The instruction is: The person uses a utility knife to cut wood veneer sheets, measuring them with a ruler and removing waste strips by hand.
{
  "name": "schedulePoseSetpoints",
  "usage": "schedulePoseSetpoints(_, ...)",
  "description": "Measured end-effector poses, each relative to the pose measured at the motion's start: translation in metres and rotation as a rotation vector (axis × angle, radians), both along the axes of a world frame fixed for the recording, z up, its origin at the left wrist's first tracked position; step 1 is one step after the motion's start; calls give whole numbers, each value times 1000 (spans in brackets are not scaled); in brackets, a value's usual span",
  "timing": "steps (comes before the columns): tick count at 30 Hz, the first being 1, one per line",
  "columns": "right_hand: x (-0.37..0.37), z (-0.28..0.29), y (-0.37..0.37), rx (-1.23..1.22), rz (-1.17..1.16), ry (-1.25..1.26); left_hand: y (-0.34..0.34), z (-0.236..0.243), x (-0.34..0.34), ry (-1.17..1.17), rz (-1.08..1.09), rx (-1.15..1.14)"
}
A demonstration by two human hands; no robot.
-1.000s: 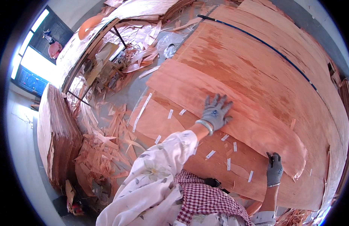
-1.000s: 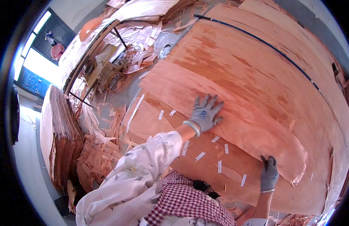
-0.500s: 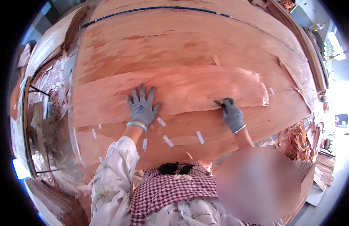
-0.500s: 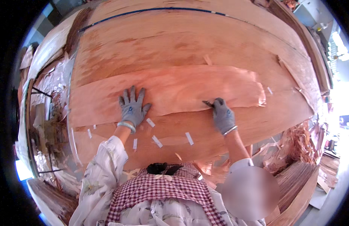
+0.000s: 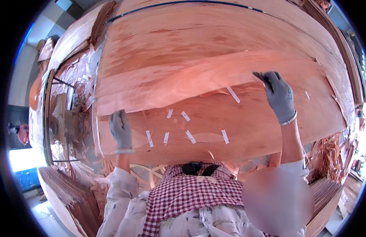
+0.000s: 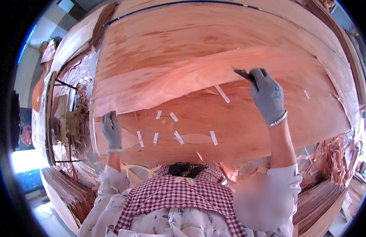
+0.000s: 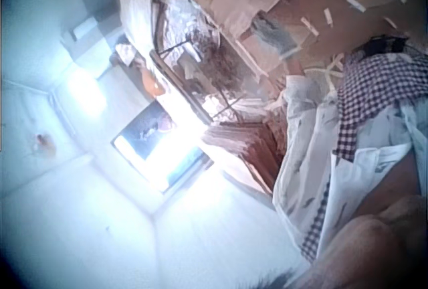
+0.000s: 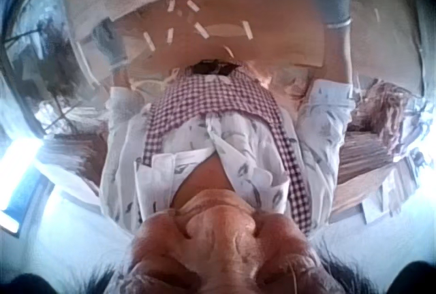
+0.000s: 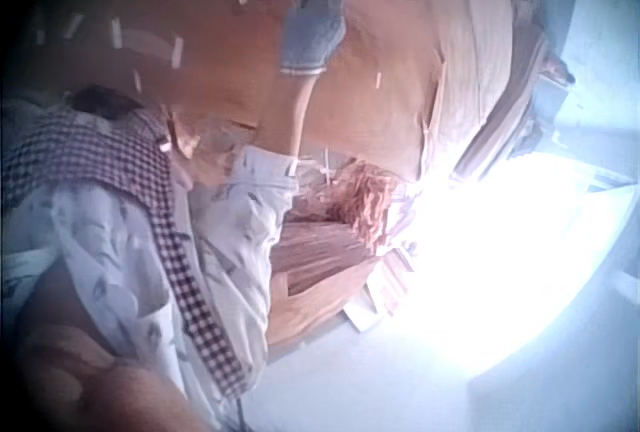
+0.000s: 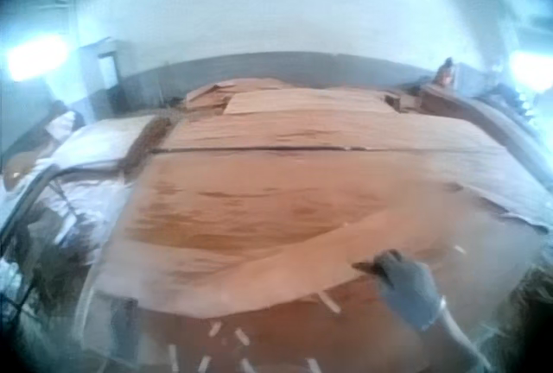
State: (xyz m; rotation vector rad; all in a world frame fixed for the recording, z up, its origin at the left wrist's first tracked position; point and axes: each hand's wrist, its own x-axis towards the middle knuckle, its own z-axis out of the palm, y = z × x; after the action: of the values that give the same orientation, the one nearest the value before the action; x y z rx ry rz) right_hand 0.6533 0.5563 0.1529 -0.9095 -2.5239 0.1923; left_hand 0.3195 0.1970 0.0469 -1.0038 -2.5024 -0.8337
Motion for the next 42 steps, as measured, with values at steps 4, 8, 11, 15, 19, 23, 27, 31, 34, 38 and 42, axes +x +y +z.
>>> schedulePoseSetpoints(4,0,-24,-9,-99,55,-41,-17,-12,54,-21,-233,-61)
schedulePoseSetpoints(8,28,-58,-2,-182,23,-135,-3,-19,60,-159,-168,-36)
schedulePoseSetpoints(11,40,-82,-3,-196,15,-193,-21,-23,34,-243,-29,65)
schedulePoseSetpoints(15,33,-110,-8,-277,-77,-187,-49,-25,-5,-47,-51,-152)
schedulePoseSetpoints(19,31,-132,-3,-266,-50,-147,-20,-32,11,-72,-231,-464)
schedulePoseSetpoints(23,48,-132,1,-227,-24,-184,-8,8,1,-91,-236,-185)
schedulePoseSetpoints(27,37,-126,-12,-281,-36,-138,-63,-23,-83,-91,244,46)
schedulePoseSetpoints(31,33,-134,-17,-239,-72,-142,-90,-38,-148,-145,508,-253)
schedulePoseSetpoints(34,33,-138,-19,-182,-111,-145,-74,-31,-158,-418,613,-177)
schedulePoseSetpoints(38,32,-141,-19,-166,-141,-173,-82,-26,-200,-757,496,114)
schedulePoseSetpoints(42,33,-140,-22,-170,-131,-151,-83,11,-225,-1023,403,379)
